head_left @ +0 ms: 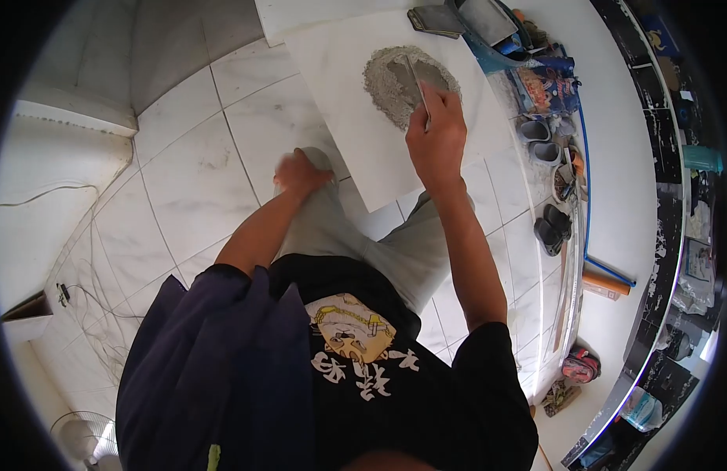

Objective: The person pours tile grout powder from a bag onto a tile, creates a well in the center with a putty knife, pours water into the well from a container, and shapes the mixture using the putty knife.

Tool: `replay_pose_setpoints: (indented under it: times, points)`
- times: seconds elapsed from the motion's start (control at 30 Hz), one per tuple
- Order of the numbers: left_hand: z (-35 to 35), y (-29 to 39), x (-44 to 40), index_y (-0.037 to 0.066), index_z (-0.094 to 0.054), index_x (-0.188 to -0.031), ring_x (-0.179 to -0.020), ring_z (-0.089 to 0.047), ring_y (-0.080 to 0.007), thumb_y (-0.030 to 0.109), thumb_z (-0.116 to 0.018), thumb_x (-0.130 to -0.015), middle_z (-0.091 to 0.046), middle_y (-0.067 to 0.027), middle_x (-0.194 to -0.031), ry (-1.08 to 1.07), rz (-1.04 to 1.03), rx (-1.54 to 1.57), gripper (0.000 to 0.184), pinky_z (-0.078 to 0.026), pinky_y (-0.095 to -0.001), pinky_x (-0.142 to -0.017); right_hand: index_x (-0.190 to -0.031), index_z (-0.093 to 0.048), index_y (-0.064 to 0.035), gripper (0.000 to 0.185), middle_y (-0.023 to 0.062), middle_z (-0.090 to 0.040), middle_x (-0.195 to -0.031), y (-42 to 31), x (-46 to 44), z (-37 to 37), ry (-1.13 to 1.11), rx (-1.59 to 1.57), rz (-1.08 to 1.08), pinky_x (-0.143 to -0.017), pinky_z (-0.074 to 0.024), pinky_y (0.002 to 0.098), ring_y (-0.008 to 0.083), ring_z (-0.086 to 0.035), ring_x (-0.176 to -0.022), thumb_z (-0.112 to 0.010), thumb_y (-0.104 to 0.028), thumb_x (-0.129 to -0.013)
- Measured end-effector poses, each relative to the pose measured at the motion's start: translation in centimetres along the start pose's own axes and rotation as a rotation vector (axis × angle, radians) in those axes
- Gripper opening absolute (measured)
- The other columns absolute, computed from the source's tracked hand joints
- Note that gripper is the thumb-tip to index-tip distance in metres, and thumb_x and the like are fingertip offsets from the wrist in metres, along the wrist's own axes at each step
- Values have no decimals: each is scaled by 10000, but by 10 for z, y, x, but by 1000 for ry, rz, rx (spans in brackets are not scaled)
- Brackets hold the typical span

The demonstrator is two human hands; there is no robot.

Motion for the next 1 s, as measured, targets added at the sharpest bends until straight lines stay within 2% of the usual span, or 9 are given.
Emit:
replay_pose_setpoints:
  times: [0.13, 0.23, 0.3, 0.43, 0.67, 0.83, 0.9, 0.97, 1.0]
  points:
    - [-4, 2, -1, 61, -365, -1447, -1286, -466, -490, 579, -788, -633, -419, -263, -1422, 24, 14, -41, 1053, -384, -622, -1031, -1236, -607, 70, 475, 166, -556, -1063, -44, 23, -52, -190, 93, 226, -753, -553, 365, 315, -590, -963, -669, 31, -767]
    - [-10, -4, -9, 82, -356, -1465, -1281, -470, -487, 590, -795, -620, -423, -251, -1420, 11, -4, 21, 1078, -397, -608, -1022, -1263, -577, 61, 510, 184, -552, -1122, -57, 19, -105, -254, 179, 179, -745, -569, 351, 313, -584, -999, -686, 3, -768]
    - [-6, -2, -5, 95, -358, -1468, -1283, -476, -474, 593, -797, -614, -428, -241, -1419, 21, -5, 17, 1081, -409, -591, -1019, -1259, -540, 140, 598, 214, -537, -1120, -60, 5, -129, -192, 303, 148, -721, -583, 337, 311, -566, -1007, -737, -41, -725]
    - [1, 1, 2, 122, -372, -1466, -1283, -497, -425, 595, -796, -608, -442, -213, -1419, 10, 38, -11, 1068, -443, -541, -1012, -1294, -471, 214, 737, 259, -512, -1125, -55, -24, -138, -183, 434, 42, -645, -594, 306, 304, -540, -1023, -781, -80, -694]
    - [7, 9, 11, 110, -379, -1458, -1280, -509, -410, 563, -799, -627, -445, -212, -1423, -8, 36, -58, 1035, -466, -531, -1000, -1286, -437, 219, 665, 277, -479, -1166, -49, -44, -111, -199, 360, -154, -645, -608, 290, 327, -536, -1063, -729, -41, -748]
    - [8, 10, 14, 95, -381, -1452, -1292, -502, -420, 549, -800, -642, -440, -231, -1427, -5, 33, -63, 1020, -468, -533, -1003, -1266, -494, 120, 499, 278, -486, -1164, -25, -47, -61, -116, 117, -243, -705, -591, 429, 346, -557, -1082, -618, -2, -798]
    - [6, 6, 13, 90, -378, -1453, -1292, -499, -428, 551, -800, -643, -437, -238, -1426, -4, 13, -58, 1023, -463, -537, -1007, -1131, -581, 144, 345, 224, -585, -1055, 0, -50, -27, 86, 43, -140, -746, -554, 424, 374, -564, -1047, -596, -37, -837]
    - [3, 4, 11, 86, -376, -1454, -1293, -496, -435, 552, -800, -644, -435, -245, -1425, 0, 12, -35, 1026, -458, -542, -1011, -1075, -648, 78, 271, 188, -634, -865, 43, -56, 0, 180, -270, -320, -692, -514, 408, 314, -626, -830, -536, -39, -857]
    - [3, 3, 10, 84, -374, -1453, -1293, -491, -448, 556, -798, -644, -430, -249, -1425, -2, 9, -38, 1028, -451, -554, -1012, -1081, -663, 47, 262, 132, -641, -775, 62, -53, 14, 171, -491, -456, -640, -475, 374, 224, -572, -636, -555, -71, -874]
Point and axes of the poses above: each hand's wrist, its own x-axis away from the middle knuckle, its own z-axis out of the back of the hand, y = z × x, the point moved 1 cm from there along -x, towards the middle knuckle
